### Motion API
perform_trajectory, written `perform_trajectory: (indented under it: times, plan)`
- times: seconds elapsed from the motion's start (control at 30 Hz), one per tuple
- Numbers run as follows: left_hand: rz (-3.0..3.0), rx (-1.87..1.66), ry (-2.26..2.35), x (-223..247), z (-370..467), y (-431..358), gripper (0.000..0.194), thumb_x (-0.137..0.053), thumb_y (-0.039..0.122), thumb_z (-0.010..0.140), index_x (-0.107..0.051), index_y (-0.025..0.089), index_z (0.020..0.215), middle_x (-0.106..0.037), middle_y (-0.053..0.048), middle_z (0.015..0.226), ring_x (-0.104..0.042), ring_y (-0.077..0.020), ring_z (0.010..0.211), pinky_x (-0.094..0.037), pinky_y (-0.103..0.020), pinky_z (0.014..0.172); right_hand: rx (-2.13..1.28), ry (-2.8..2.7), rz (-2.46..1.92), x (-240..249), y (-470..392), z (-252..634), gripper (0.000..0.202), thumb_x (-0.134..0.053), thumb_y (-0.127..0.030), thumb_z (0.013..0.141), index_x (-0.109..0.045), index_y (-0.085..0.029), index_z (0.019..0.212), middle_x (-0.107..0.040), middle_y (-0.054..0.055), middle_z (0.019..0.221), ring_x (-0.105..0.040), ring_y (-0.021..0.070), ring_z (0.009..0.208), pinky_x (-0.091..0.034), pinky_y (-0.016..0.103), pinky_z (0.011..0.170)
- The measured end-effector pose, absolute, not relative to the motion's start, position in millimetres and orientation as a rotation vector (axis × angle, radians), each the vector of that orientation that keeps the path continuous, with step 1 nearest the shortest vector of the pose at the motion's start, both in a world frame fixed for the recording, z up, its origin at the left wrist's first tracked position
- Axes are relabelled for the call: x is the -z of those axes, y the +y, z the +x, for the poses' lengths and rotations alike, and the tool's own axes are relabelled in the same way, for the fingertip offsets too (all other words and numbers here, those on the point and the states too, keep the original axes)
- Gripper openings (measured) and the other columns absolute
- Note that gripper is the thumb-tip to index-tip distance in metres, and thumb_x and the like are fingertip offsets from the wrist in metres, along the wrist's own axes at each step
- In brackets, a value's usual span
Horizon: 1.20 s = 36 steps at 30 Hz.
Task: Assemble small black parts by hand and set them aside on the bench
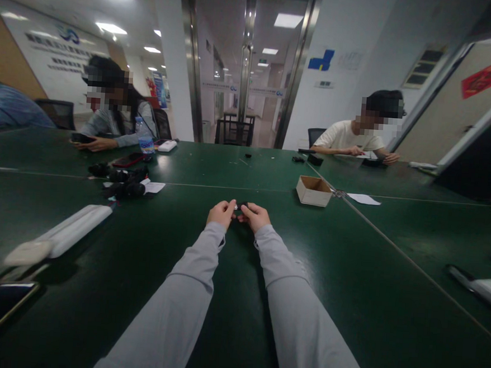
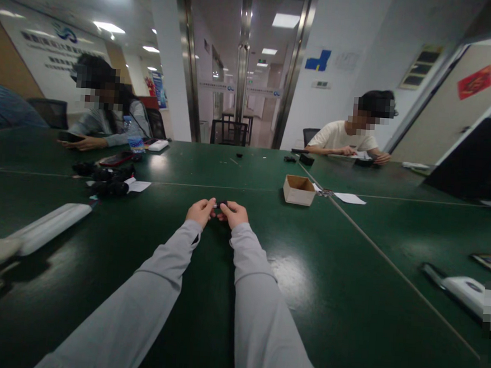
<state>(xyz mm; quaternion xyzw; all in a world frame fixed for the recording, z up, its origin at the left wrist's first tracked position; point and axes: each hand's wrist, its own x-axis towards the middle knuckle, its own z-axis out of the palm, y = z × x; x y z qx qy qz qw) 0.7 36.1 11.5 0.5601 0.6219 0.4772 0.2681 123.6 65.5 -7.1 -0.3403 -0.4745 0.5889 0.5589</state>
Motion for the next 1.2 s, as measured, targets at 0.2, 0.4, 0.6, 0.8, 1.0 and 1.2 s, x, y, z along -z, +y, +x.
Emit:
perform_trajectory:
  times: [0.2,0.4,0.6,0.8,1.0,1.2]
  plan:
    - [1.491,-1.437,1.463,7,1,51,0.024,-0.051,0.042,0.074,-0.052,0.019,0.071,-0.062,-0.001,0.068,-0.056,-0.0127,0.064,-0.043,-0.024,0.062,-1.408,-1.028,-0.825,6,67,124,0.021,-0.075,-0.022,0.061,-0.061,-0.011,0.072,-0.058,0.001,0.057,-0.055,0.0112,0.044,-0.048,0.019,0.04]
    - [1.607,-1.606,1.222,2,-1,48,0.015,-0.062,0.023,0.065,-0.057,0.017,0.078,-0.061,-0.004,0.084,-0.057,-0.0142,0.078,-0.045,-0.028,0.074,-1.414,-0.973,-0.834,7,68,126,0.02,-0.074,-0.019,0.064,-0.06,-0.01,0.075,-0.058,0.002,0.054,-0.055,0.011,0.042,-0.048,0.018,0.039]
    - [1.405,-1.588,1.145,-7,3,42,0.042,-0.067,0.028,0.062,-0.05,0.018,0.099,-0.061,-0.007,0.096,-0.059,-0.0144,0.077,-0.046,-0.024,0.063,-1.418,-0.996,-0.805,7,68,126,0.02,-0.074,-0.019,0.064,-0.06,-0.01,0.075,-0.058,0.002,0.055,-0.055,0.0109,0.043,-0.049,0.018,0.04]
    - [1.356,-1.487,1.324,-6,7,42,0.022,-0.051,0.034,0.076,-0.055,0.017,0.089,-0.057,-0.001,0.064,-0.053,-0.0096,0.053,-0.04,-0.019,0.048,-1.424,-1.03,-0.816,6,67,126,0.017,-0.072,-0.016,0.065,-0.061,-0.009,0.076,-0.06,0.002,0.058,-0.055,0.0103,0.043,-0.049,0.018,0.041]
    - [1.324,-1.52,1.338,-4,6,45,0.022,-0.054,0.03,0.073,-0.056,0.019,0.092,-0.059,-0.002,0.077,-0.054,-0.0099,0.059,-0.039,-0.019,0.049,-1.436,-0.996,-0.833,4,66,126,0.015,-0.071,-0.014,0.065,-0.061,-0.01,0.076,-0.059,0.002,0.057,-0.055,0.0103,0.042,-0.049,0.018,0.039]
    - [1.377,-1.558,1.334,3,4,51,0.022,-0.057,0.025,0.07,-0.057,0.02,0.091,-0.058,0.0,0.073,-0.054,-0.0109,0.066,-0.04,-0.02,0.057,-1.45,-0.994,-0.832,2,64,126,0.015,-0.072,-0.013,0.065,-0.061,-0.01,0.074,-0.06,0.002,0.058,-0.055,0.0101,0.042,-0.049,0.017,0.039]
